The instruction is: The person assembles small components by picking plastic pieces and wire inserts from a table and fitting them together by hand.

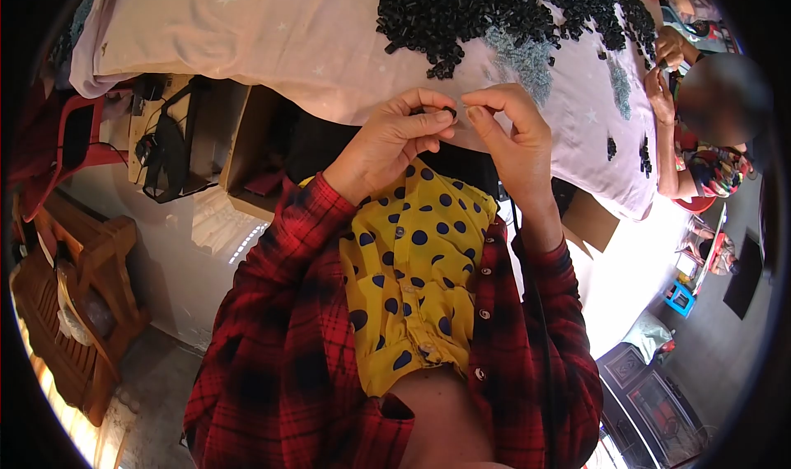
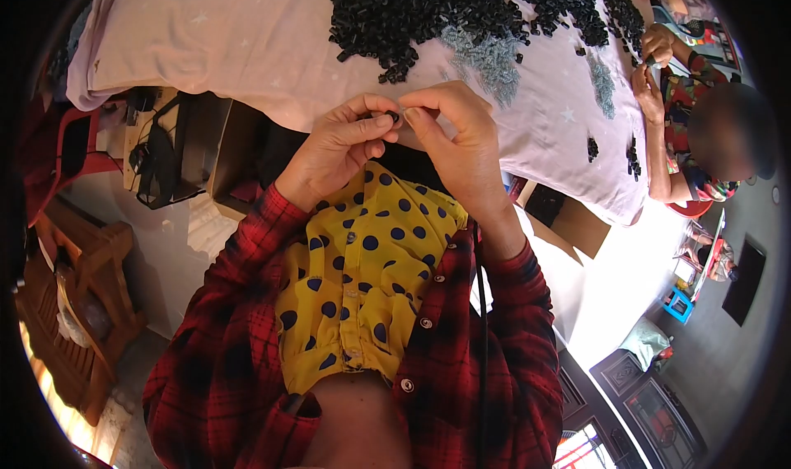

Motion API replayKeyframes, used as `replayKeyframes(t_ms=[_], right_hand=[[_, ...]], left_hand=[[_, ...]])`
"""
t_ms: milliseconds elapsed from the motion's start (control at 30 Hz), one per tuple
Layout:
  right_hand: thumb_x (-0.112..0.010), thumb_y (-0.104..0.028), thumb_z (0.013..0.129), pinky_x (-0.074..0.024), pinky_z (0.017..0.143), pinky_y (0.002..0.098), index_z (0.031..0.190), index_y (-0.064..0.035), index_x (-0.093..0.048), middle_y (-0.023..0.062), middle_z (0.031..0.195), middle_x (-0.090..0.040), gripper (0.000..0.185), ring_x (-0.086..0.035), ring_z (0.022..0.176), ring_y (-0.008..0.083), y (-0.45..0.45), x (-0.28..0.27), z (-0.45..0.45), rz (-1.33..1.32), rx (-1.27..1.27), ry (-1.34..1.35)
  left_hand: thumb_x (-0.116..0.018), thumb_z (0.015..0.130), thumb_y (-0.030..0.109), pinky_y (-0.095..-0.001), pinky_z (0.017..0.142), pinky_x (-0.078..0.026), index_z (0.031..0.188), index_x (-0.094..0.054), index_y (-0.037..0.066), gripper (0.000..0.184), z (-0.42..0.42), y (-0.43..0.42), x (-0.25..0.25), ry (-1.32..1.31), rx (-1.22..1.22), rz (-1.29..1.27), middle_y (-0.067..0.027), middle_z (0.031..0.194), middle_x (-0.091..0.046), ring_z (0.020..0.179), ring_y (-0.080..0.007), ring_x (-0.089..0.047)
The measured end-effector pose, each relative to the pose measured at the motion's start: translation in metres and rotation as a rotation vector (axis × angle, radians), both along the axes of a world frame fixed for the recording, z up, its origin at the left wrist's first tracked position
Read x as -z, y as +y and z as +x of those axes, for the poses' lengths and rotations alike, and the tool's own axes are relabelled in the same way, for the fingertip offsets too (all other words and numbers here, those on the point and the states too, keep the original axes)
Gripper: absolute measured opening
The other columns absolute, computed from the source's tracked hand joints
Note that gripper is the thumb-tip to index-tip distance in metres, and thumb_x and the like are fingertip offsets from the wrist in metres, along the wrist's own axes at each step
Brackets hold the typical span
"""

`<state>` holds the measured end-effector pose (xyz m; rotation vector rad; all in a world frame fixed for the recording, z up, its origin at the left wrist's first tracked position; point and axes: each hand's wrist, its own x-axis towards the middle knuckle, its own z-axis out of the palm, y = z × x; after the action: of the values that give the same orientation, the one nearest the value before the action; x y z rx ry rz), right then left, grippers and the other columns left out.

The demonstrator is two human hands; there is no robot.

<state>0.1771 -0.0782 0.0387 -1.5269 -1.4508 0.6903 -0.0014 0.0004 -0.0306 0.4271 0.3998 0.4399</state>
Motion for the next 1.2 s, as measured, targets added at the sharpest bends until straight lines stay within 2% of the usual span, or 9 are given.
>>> replayKeyframes(t_ms=[267,333,433,567,867,933,1033,1167,1200], right_hand=[[-0.067,0.004,0.092,-0.0461,0.083,0.0252,0.107,-0.0014,-0.069,0.0036,0.099,-0.063,0.016,-0.058,0.089,0.0123,0.0,0.006,0.0,0.008,0.004,-0.058],[-0.07,0.001,0.086,-0.0459,0.08,0.0316,0.098,-0.0029,-0.071,0.0063,0.091,-0.067,0.013,-0.062,0.08,0.0182,0.002,0.007,-0.002,0.029,0.05,-0.082],[-0.069,0.004,0.088,-0.0466,0.081,0.0275,0.102,-0.0019,-0.071,0.0049,0.092,-0.066,0.015,-0.061,0.082,0.0155,0.002,0.011,0.002,0.038,-0.005,-0.172],[-0.07,0.003,0.087,-0.0463,0.081,0.0303,0.1,-0.0031,-0.071,0.0049,0.089,-0.067,0.014,-0.062,0.081,0.0172,0.003,0.009,0.003,0.052,-0.021,-0.25],[-0.072,-0.004,0.087,-0.0402,0.089,0.0315,0.098,-0.0058,-0.071,0.0044,0.092,-0.07,0.011,-0.064,0.085,0.017,0.001,0.003,-0.002,0.0,0.017,-0.29],[-0.068,-0.003,0.088,-0.0394,0.088,0.0341,0.098,-0.0074,-0.07,0.0046,0.089,-0.069,0.01,-0.065,0.083,0.0221,0.002,0.006,0.0,0.08,-0.031,-0.37],[-0.068,-0.003,0.089,-0.0408,0.087,0.0348,0.098,-0.007,-0.072,0.0048,0.089,-0.069,0.011,-0.065,0.085,0.0234,0.004,0.004,-0.003,0.119,-0.063,-0.393],[-0.068,-0.002,0.088,-0.0425,0.085,0.0349,0.099,-0.0071,-0.073,0.0047,0.088,-0.069,0.013,-0.066,0.086,0.0237,0.005,0.006,-0.003,0.099,-0.063,-0.325],[-0.068,-0.003,0.089,-0.0403,0.088,0.0337,0.104,-0.0078,-0.074,0.0041,0.089,-0.069,0.016,-0.065,0.087,0.021,0.005,0.012,-0.002,0.041,0.022,-0.214]], left_hand=[[-0.06,0.102,0.005,-0.0229,0.084,-0.061,0.12,-0.064,0.0,0.019,0.004,-0.003,-0.012,0.078,-0.055,-0.011,-0.0104,0.109,-0.072,0.1,-0.0166,-0.072],[-0.06,0.102,0.005,-0.0231,0.084,-0.061,0.119,-0.064,0.0,0.019,0.005,-0.004,-0.012,0.088,-0.058,0.013,-0.0106,0.109,-0.072,0.099,-0.0167,-0.072],[-0.061,0.102,0.006,-0.024,0.083,-0.06,0.118,-0.063,0.0,0.018,0.005,-0.007,-0.007,0.119,-0.071,0.097,-0.0104,0.108,-0.072,0.097,-0.0164,-0.072],[-0.061,0.102,0.007,-0.0259,0.083,-0.059,0.117,-0.064,0.0,0.017,0.005,-0.009,-0.005,0.156,-0.101,0.227,-0.0092,0.105,-0.071,0.094,-0.0151,-0.071],[-0.061,0.103,0.012,-0.0262,0.084,-0.059,0.116,-0.065,-0.001,0.019,0.005,-0.009,-0.008,0.19,-0.097,0.212,-0.0095,0.104,-0.072,0.094,-0.0154,-0.071],[-0.062,0.103,0.013,-0.026,0.084,-0.059,0.115,-0.064,-0.003,0.02,0.005,-0.009,-0.01,0.19,-0.103,0.198,-0.0097,0.103,-0.071,0.092,-0.0151,-0.071],[-0.063,0.102,0.014,-0.0257,0.084,-0.059,0.114,-0.064,-0.004,0.021,0.005,-0.009,-0.01,0.186,-0.112,0.169,-0.0101,0.102,-0.07,0.091,-0.0148,-0.07],[-0.063,0.103,0.013,-0.0262,0.084,-0.059,0.114,-0.064,-0.004,0.02,0.004,-0.008,-0.01,0.167,-0.12,0.136,-0.0105,0.102,-0.071,0.091,-0.0152,-0.07],[-0.063,0.103,0.013,-0.0262,0.084,-0.059,0.114,-0.064,-0.004,0.02,0.003,-0.007,-0.01,0.167,-0.122,0.137,-0.0105,0.102,-0.071,0.091,-0.0152,-0.07]])
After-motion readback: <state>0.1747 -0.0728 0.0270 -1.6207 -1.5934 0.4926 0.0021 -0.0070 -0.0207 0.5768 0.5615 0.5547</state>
